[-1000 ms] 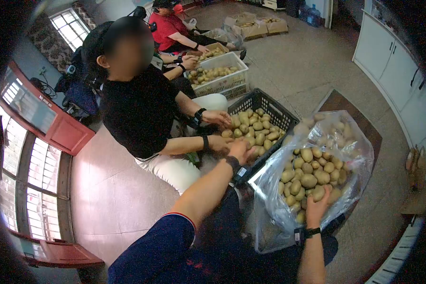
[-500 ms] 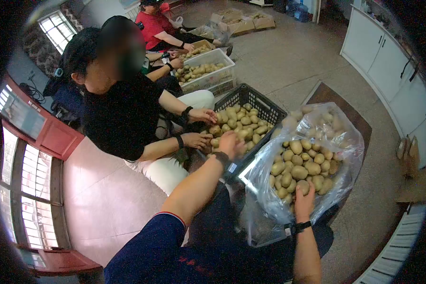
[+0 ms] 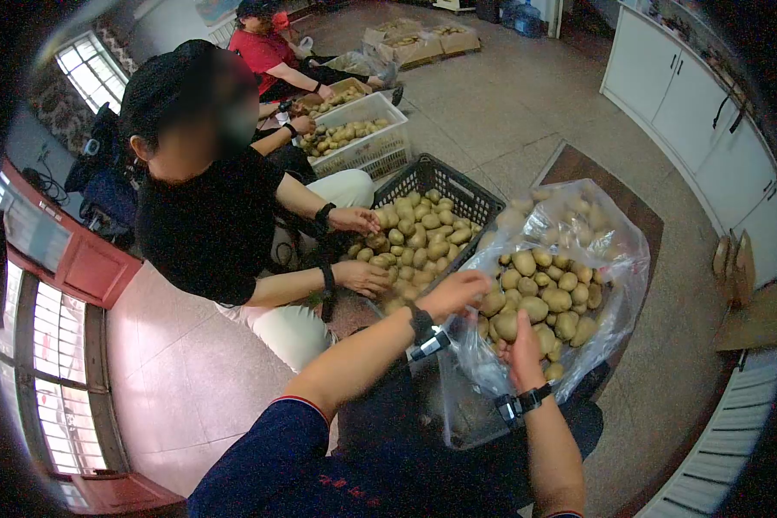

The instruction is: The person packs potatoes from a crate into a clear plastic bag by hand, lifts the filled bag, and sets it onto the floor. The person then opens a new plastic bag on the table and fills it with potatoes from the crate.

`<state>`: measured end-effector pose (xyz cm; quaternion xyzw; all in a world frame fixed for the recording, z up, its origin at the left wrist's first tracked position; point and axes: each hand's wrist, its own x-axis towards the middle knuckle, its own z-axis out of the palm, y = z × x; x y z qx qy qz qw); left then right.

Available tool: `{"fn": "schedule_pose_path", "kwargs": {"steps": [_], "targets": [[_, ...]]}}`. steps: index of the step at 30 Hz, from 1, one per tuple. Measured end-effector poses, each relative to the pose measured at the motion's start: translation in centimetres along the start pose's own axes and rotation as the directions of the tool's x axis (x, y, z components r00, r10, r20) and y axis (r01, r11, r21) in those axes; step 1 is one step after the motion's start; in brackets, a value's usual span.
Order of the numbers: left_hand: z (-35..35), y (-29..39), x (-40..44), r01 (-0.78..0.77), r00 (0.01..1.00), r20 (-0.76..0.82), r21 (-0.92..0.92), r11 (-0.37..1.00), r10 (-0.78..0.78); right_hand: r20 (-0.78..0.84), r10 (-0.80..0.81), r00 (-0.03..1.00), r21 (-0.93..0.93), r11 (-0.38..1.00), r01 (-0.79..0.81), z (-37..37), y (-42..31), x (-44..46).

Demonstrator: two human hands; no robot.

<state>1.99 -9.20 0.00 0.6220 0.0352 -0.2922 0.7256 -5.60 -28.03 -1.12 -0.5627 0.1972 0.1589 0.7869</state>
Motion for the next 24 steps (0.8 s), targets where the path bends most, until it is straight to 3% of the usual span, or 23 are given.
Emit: {"fn": "schedule_pose_path", "kwargs": {"steps": [6, 8, 17, 19, 24], "targets": [[2.6, -0.5, -1.0, 0.075, 0.980, 0.174, 0.139, 0.987, -0.099, -0.015, -0.007, 1.000, -0.136, 0.991, 0.005, 1.1, -0.2, 0.7], [2.8, -0.7, -1.1, 0.121, 0.957, 0.254, 0.086, 0.989, -0.139, -0.026, -0.031, 0.999, -0.200, 0.980, 0.025, 1.4, -0.4, 0.6], [2.6, -1.3, -1.0, 0.186, 0.933, 0.330, -0.098, 0.978, -0.145, 0.001, 0.001, 1.000, -0.232, 0.973, 0.000, 1.4, -0.4, 0.8], [2.4, -1.4, -0.8, 0.209, 0.925, 0.345, -0.105, 0.972, -0.162, -0.064, -0.137, 0.988, -0.326, 0.939, 0.109, 1.7, 0.0, 1.0], [1.6, -2.0, 0.0, 0.282, 0.912, 0.360, -0.207, 0.937, -0.195, -0.004, -0.180, 0.984, -0.560, 0.816, 0.147, -1.3, 0.7, 2.4]]}}
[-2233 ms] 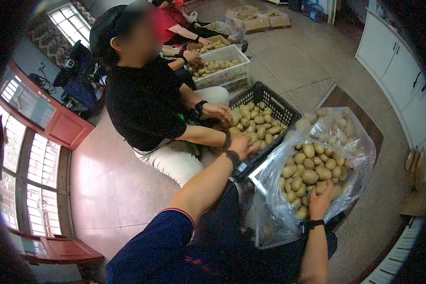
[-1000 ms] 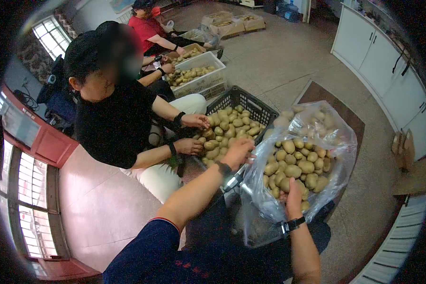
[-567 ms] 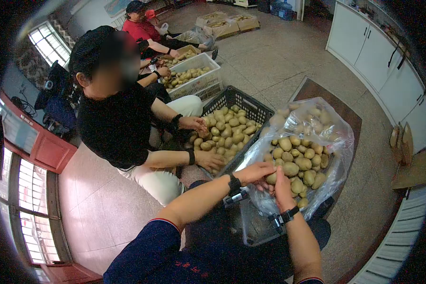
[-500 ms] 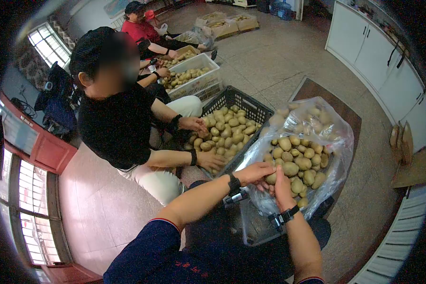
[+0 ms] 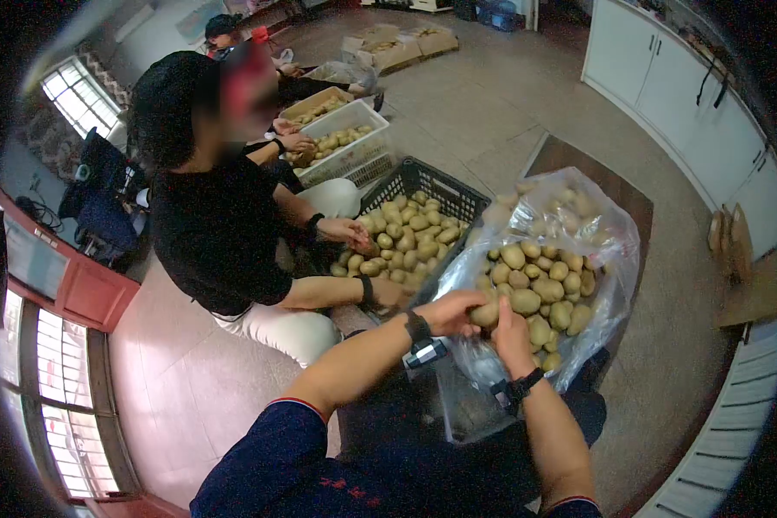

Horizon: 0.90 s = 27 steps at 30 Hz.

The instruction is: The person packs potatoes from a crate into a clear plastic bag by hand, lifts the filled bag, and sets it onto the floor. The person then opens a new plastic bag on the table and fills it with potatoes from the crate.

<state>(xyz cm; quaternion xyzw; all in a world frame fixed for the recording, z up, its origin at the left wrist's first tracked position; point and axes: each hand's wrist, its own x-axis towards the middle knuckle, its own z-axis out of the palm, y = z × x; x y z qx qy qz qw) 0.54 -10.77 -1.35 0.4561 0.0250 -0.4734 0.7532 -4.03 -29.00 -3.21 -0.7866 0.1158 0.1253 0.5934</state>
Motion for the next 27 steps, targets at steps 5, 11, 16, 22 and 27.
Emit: {"fn": "schedule_pose_path", "kwargs": {"steps": [5, 11, 16, 22, 27], "targets": [[-0.5, 1.5, -0.3, -0.114, 0.977, -0.194, -0.144, 0.983, 0.085, -0.226, -0.373, 0.900, -0.379, 0.884, 0.272, -2.2, 0.3, -1.6], [-4.3, 2.7, 0.7, -0.343, 0.913, -0.318, -0.261, 0.902, 0.255, -0.436, -0.295, 0.850, -0.469, 0.881, 0.065, -7.1, 5.4, -1.5], [-7.1, 3.7, 0.8, -0.429, 0.840, -0.479, -0.298, 0.853, 0.256, -0.544, -0.304, 0.782, -0.544, 0.837, -0.053, -7.3, 5.3, -2.0], [-10.8, 3.5, 0.3, -0.412, 0.788, -0.597, -0.329, 0.850, 0.151, -0.384, -0.247, 0.890, -0.630, 0.774, -0.058, -5.7, 4.5, -2.5], [-12.4, 3.1, -0.4, -0.412, 0.744, -0.656, -0.305, 0.859, 0.124, -0.290, -0.240, 0.926, -0.728, 0.684, -0.051, -4.9, 4.2, -2.9]]}}
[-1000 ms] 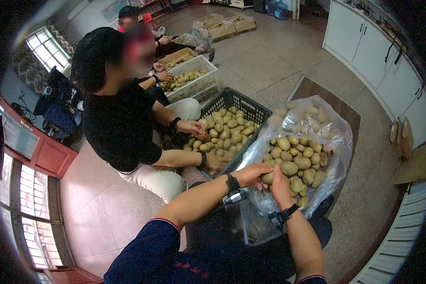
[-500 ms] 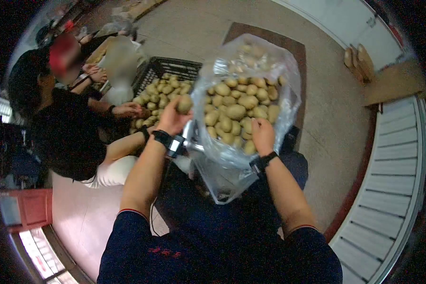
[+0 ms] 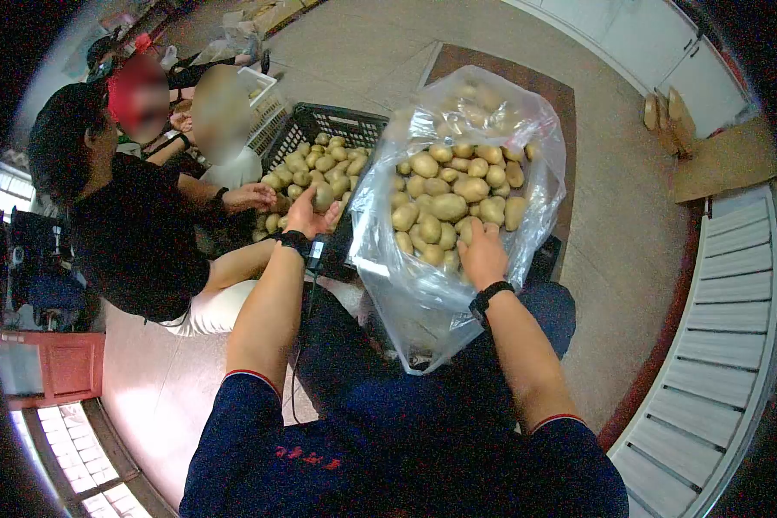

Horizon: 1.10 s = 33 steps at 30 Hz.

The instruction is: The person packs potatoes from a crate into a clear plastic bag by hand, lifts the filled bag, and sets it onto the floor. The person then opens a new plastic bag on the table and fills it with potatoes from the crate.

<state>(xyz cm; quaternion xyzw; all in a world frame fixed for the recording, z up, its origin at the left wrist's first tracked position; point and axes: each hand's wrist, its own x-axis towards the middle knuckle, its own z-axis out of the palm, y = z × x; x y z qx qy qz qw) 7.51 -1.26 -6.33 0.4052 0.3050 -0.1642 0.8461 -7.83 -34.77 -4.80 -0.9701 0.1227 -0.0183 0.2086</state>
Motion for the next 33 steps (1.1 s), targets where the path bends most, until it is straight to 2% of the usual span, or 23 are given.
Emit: {"fn": "schedule_pose_path", "kwargs": {"steps": [6, 9, 13, 16, 17, 19, 20, 22, 26, 27, 29, 30, 31, 32, 33], "targets": [[-1.5, -0.2, 0.8, -0.036, 0.999, 0.014, 0.005, 0.999, 0.036, -0.033, -0.038, 0.999, -0.037, 0.999, 0.037, 0.4, -0.1, -0.1], [-1.3, 0.1, 0.2, -0.065, 0.998, 0.017, 0.007, 0.998, 0.064, 0.009, 0.005, 1.000, -0.049, 0.999, -0.004, 0.2, -0.2, 0.0], [0.1, 0.6, -2.1, -0.083, 0.992, -0.091, -0.008, 0.996, 0.082, -0.067, -0.031, 0.997, 0.042, 0.999, 0.034, 0.5, 0.1, -0.1], [-0.8, 0.5, -1.3, -0.095, 0.989, -0.113, 0.016, 0.995, 0.096, -0.093, -0.017, 0.995, 0.093, 0.995, 0.026, 0.4, 0.0, -0.3], [-1.9, 0.3, 0.1, -0.095, 0.989, -0.112, 0.017, 0.995, 0.096, -0.106, -0.010, 0.994, 0.123, 0.992, 0.023, 0.5, 0.0, -0.2], [-2.8, 0.0, 1.3, -0.201, 0.979, -0.009, 0.181, 0.963, 0.206, -0.119, -0.031, 0.992, 0.171, 0.984, 0.051, 0.8, 0.3, -0.1], [-2.7, 0.0, 1.1, -0.201, 0.979, -0.009, 0.181, 0.963, 0.206, -0.131, -0.050, 0.990, 0.219, 0.973, 0.078, 1.1, 0.5, 0.0], [-2.2, -0.2, 0.7, -0.177, 0.977, -0.104, 0.104, 0.979, 0.188, -0.130, -0.044, 0.991, 0.265, 0.961, 0.077, 1.6, 0.7, 0.1], [-1.0, -0.1, 0.0, -0.137, 0.984, -0.101, 0.098, 0.986, 0.147, -0.116, 0.017, 0.993, 0.401, 0.915, 0.031, 1.8, 1.0, 0.0], [-0.9, -0.1, -0.1, -0.124, 0.990, -0.049, 0.107, 0.986, 0.130, -0.114, 0.013, 0.993, 0.398, 0.917, 0.033, 2.2, 1.3, 0.1], [-0.3, -0.1, -1.0, -0.108, 0.994, -0.006, 0.100, 0.989, 0.109, -0.205, 0.007, 0.979, 0.440, 0.894, 0.086, 3.2, 2.0, 0.6], [-0.1, -0.1, -1.4, -0.109, 0.994, 0.046, 0.124, 0.986, 0.104, -0.195, -0.005, 0.981, 0.431, 0.898, 0.090, 3.5, 2.6, 0.7], [0.1, -0.1, -2.0, -0.112, 0.991, 0.093, 0.145, 0.983, 0.099, -0.001, 0.147, 0.989, 0.669, 0.735, -0.108, 3.1, 2.2, 0.7], [0.5, -0.3, -2.4, -0.132, 0.990, 0.077, 0.136, 0.982, 0.122, 0.228, 0.236, 0.945, 0.810, 0.493, -0.319, 2.7, 1.8, 0.7], [0.7, -0.2, -2.8, -0.124, 0.989, 0.102, 0.136, 0.983, 0.110, 0.244, 0.216, 0.945, 0.802, 0.503, -0.322, 2.3, 1.4, 0.6]]}}
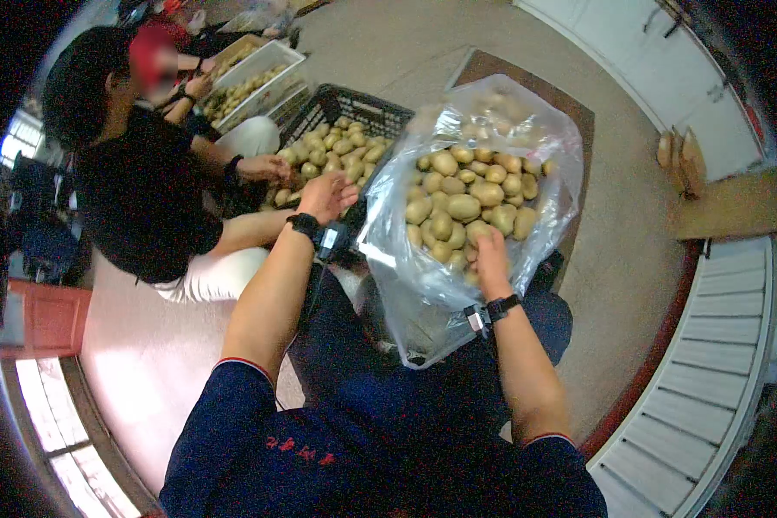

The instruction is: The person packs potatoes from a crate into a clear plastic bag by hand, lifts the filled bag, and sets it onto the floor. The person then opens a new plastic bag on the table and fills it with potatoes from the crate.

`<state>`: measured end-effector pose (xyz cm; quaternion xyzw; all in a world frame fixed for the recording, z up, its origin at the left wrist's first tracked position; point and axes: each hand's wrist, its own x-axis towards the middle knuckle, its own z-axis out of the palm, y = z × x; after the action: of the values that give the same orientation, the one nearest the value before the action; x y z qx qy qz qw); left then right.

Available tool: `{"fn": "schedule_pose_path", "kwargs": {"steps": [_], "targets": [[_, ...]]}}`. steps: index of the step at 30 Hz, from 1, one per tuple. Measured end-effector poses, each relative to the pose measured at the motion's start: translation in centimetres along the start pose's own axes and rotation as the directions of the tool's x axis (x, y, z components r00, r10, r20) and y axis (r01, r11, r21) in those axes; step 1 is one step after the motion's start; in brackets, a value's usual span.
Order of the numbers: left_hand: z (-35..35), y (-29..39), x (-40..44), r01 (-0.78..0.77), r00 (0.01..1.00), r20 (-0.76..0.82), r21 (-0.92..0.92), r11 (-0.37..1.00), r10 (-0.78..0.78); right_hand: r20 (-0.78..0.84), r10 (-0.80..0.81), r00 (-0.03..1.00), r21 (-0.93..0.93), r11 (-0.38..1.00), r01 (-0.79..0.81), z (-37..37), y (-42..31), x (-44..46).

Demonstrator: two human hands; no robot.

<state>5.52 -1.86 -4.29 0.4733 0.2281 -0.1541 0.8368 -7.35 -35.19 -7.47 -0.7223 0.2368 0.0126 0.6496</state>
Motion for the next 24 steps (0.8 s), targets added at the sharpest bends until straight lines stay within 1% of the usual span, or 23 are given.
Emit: {"fn": "schedule_pose_path", "kwargs": {"steps": [2, 3, 4, 5, 6, 7, 9, 10, 11, 12, 14, 15, 17, 18, 20, 21, 22, 23, 24], "targets": [[0.4, 0.0, -1.1, -0.015, 1.000, 0.012, 0.018, 1.000, 0.015, 0.032, 0.064, 0.997, 0.130, 0.989, -0.068, 0.1, -1.0, -0.7], [0.7, 0.2, -1.7, -0.013, 1.000, 0.014, 0.022, 1.000, 0.013, 0.157, 0.062, 0.986, 0.048, 0.996, -0.070, 0.1, -2.6, -1.5], [1.1, 0.3, -2.3, -0.005, 1.000, 0.020, 0.032, 0.999, 0.005, 0.134, 0.055, 0.989, 0.042, 0.997, -0.061, 0.8, -3.5, -2.4], [1.4, 0.4, -2.9, -0.003, 0.998, 0.058, 0.088, 0.996, -0.002, 0.169, 0.042, 0.985, 0.024, 0.999, -0.046, 1.3, -3.8, -2.6], [1.9, 0.7, -3.3, 0.051, 0.996, 0.061, 0.122, 0.991, -0.059, 0.194, 0.025, 0.981, 0.004, 1.000, -0.027, 1.4, -3.9, -2.7], [2.1, 0.9, -3.8, 0.051, 0.995, 0.076, 0.130, 0.990, -0.061, 0.189, 0.025, 0.982, 0.006, 1.000, -0.027, 1.8, -3.9, -2.8], [2.9, 0.5, -4.4, 0.059, 0.989, 0.122, 0.168, 0.984, -0.081, 0.315, -0.021, 0.949, 0.037, 0.999, 0.010, 2.6, -3.9, -3.0], [3.2, 0.5, -4.6, 0.068, 0.985, 0.144, 0.201, 0.977, -0.099, 0.293, -0.016, 0.956, 0.035, 0.999, 0.006, 3.0, -3.8, -2.9], [3.8, 0.4, -4.7, 0.075, 0.984, 0.137, 0.277, 0.958, -0.116, 0.338, 0.009, 0.941, 0.026, 0.999, -0.019, 3.6, -3.8, -2.9], [3.9, 0.3, -4.7, 0.089, 0.966, 0.207, 0.307, 0.948, -0.158, 0.382, 0.031, 0.924, 0.018, 0.999, -0.041, 4.2, -4.0, -2.7], [4.4, -0.1, -5.1, 0.063, 0.945, 0.272, 0.395, 0.916, -0.182, 0.436, 0.058, 0.898, 0.001, 0.998, -0.064, 5.4, -6.0, -3.8], [4.7, -0.3, -5.2, 0.076, 0.931, 0.284, 0.462, 0.884, -0.228, 0.412, 0.061, 0.909, 0.004, 0.998, -0.069, 5.9, -6.7, -4.1], [5.8, -0.4, -6.1, 0.119, 0.889, 0.332, 0.500, 0.858, -0.317, 0.523, -0.047, 0.851, 0.020, 0.999, 0.043, 6.8, -7.5, -4.4], [6.3, -0.5, -6.7, 0.137, 0.857, 0.365, 0.518, 0.844, -0.363, 0.499, -0.044, 0.865, 0.021, 0.999, 0.039, 7.2, -7.6, -4.3], [7.0, -1.3, -6.8, 0.129, 0.836, 0.381, 0.565, 0.815, -0.396, 0.474, -0.077, 0.877, -0.086, 0.987, 0.133, 8.0, -6.7, -3.7], [7.4, -1.6, -7.0, 0.168, 0.812, 0.394, 0.548, 0.820, -0.430, 0.459, -0.074, 0.885, -0.086, 0.988, 0.128, 8.4, -6.3, -3.5], [7.6, -1.9, -7.3, 0.206, 0.790, 0.407, 0.529, 0.823, -0.459, 0.432, -0.114, 0.895, -0.165, 0.965, 0.202, 8.7, -6.1, -3.3], [7.8, -2.1, -7.6, 0.162, 0.827, 0.394, 0.517, 0.841, -0.401, 0.410, -0.156, 0.899, -0.244, 0.931, 0.273, 8.9, -5.9, -3.2], [8.0, -2.2, -7.4, 0.160, 0.824, 0.397, 0.520, 0.839, -0.404, 0.404, -0.158, 0.901, -0.244, 0.931, 0.273, 8.8, -5.8, -3.1]]}}
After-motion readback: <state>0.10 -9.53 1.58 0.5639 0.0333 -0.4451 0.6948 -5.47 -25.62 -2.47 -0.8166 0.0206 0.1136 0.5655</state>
